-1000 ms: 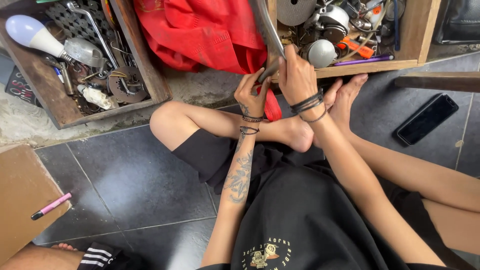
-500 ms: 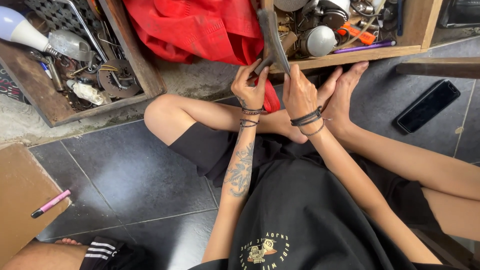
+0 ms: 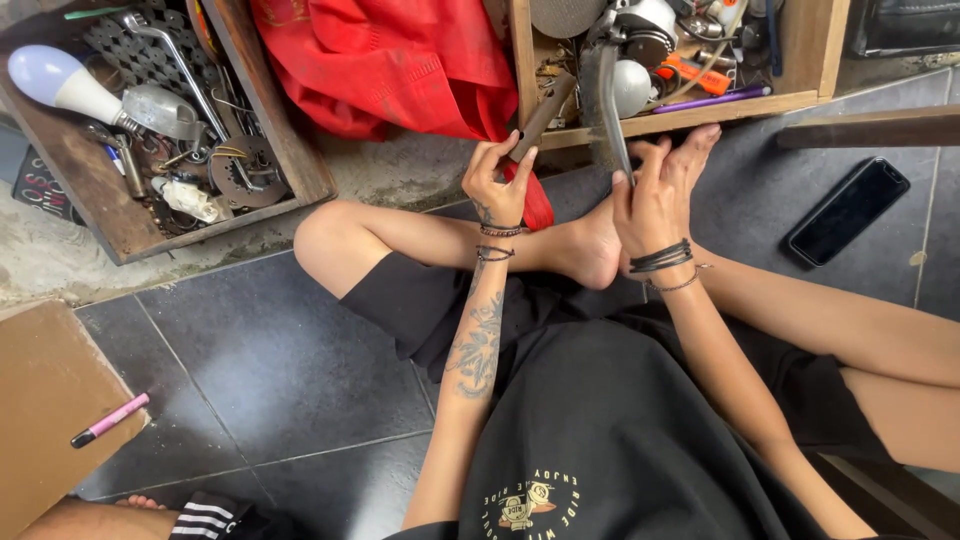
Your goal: The person sits on the floor and sharpens a metal tool using a hand file and a sanding disc. They hold the tool in their left hand and use the file and sanding disc with their right hand to smooth the edges.
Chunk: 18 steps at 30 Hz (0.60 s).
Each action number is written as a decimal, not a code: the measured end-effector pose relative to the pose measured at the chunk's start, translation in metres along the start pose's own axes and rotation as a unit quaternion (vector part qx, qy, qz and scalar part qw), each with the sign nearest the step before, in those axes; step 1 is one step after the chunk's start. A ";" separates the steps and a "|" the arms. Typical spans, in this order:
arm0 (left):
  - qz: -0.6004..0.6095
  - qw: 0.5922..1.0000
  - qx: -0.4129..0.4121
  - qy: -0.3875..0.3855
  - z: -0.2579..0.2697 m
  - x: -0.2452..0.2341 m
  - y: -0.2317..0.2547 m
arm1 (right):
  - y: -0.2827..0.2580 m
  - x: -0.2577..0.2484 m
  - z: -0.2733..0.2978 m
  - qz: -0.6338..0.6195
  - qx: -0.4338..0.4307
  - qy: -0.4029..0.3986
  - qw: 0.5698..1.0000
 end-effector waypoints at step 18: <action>0.025 0.995 -0.046 -0.082 0.012 0.004 0.010 | -0.004 0.057 -0.016 -0.097 0.076 -0.129 0.984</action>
Point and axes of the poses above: each hand's wrist, its own z-axis away from the middle knuckle, its own x-axis out of the palm, y = z × x, the point moved 3 cm from there along -z, towards the middle knuckle, and after that the axes turned 13 degrees about y, right-handed, at the moved point
